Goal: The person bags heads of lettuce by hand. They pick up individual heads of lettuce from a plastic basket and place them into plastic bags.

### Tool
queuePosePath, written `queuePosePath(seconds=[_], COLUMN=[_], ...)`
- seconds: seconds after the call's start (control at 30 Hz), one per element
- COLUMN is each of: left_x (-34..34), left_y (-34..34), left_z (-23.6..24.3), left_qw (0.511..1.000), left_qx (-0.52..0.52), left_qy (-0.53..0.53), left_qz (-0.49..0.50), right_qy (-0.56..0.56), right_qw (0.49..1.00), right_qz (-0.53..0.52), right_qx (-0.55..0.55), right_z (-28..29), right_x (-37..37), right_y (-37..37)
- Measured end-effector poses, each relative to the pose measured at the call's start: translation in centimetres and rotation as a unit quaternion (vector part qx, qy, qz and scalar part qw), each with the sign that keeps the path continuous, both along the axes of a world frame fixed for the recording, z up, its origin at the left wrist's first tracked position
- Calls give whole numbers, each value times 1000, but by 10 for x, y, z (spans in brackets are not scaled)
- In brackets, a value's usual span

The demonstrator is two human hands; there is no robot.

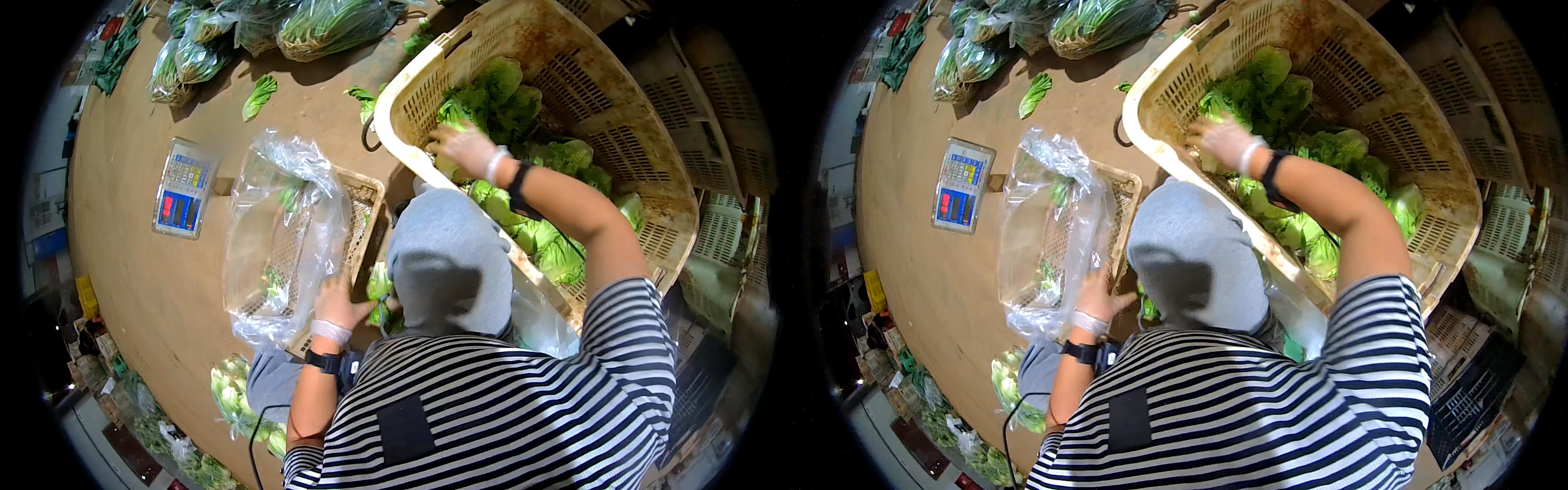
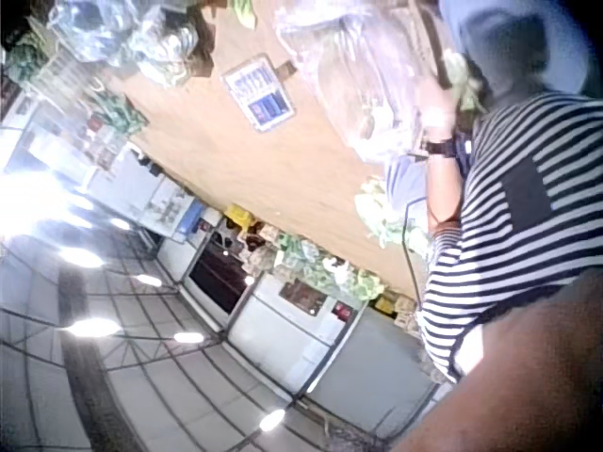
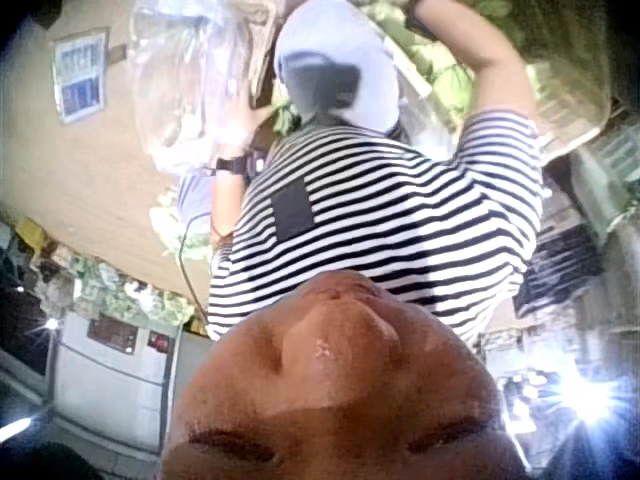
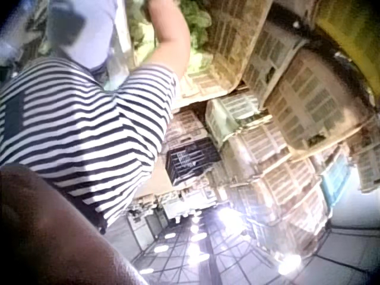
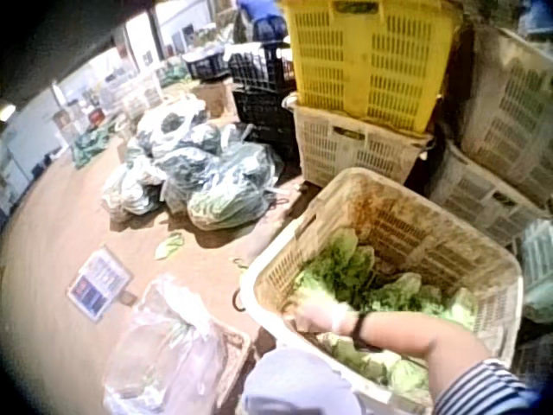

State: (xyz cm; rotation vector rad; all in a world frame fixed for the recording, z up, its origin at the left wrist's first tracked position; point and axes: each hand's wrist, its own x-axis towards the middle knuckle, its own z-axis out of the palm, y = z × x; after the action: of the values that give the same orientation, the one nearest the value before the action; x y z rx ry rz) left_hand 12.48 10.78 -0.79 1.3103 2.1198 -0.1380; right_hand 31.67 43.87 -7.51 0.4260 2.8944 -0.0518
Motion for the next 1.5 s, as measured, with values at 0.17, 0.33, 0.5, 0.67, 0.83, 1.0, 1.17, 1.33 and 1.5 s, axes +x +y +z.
queuePosePath(seconds=[0.17,0.33,0.5,0.67,0.83,1.0,1.17,1.33,1.5], left_x=[-14,-36,-26,-31,-8,7,-35,-38,-69], left_y=[-40,-44,-5,82,153,176,150,126,103], left_z=[-61,-68,-23,42,77,113,101,97,100], left_qw=[997,997,997,925,659,344,356,343,409], left_qx=[28,15,69,293,284,356,593,613,562], left_qy=[54,73,9,-190,-655,-804,-632,-656,-669], left_qz=[39,18,46,147,237,329,349,274,263], right_qy=[-129,170,442,600,620,471,292,336,341], right_qw=[991,973,614,294,366,767,533,479,655], right_qz=[30,-93,-386,-313,-177,12,-98,-198,-95], right_qx=[12,-124,-528,-675,-672,-437,-788,-787,-667], right_z=[-71,-36,45,74,139,221,214,187,191], right_x=[-32,37,110,129,57,-7,-22,-44,-61], right_y=[5,39,50,33,8,-22,-50,-37,-22])
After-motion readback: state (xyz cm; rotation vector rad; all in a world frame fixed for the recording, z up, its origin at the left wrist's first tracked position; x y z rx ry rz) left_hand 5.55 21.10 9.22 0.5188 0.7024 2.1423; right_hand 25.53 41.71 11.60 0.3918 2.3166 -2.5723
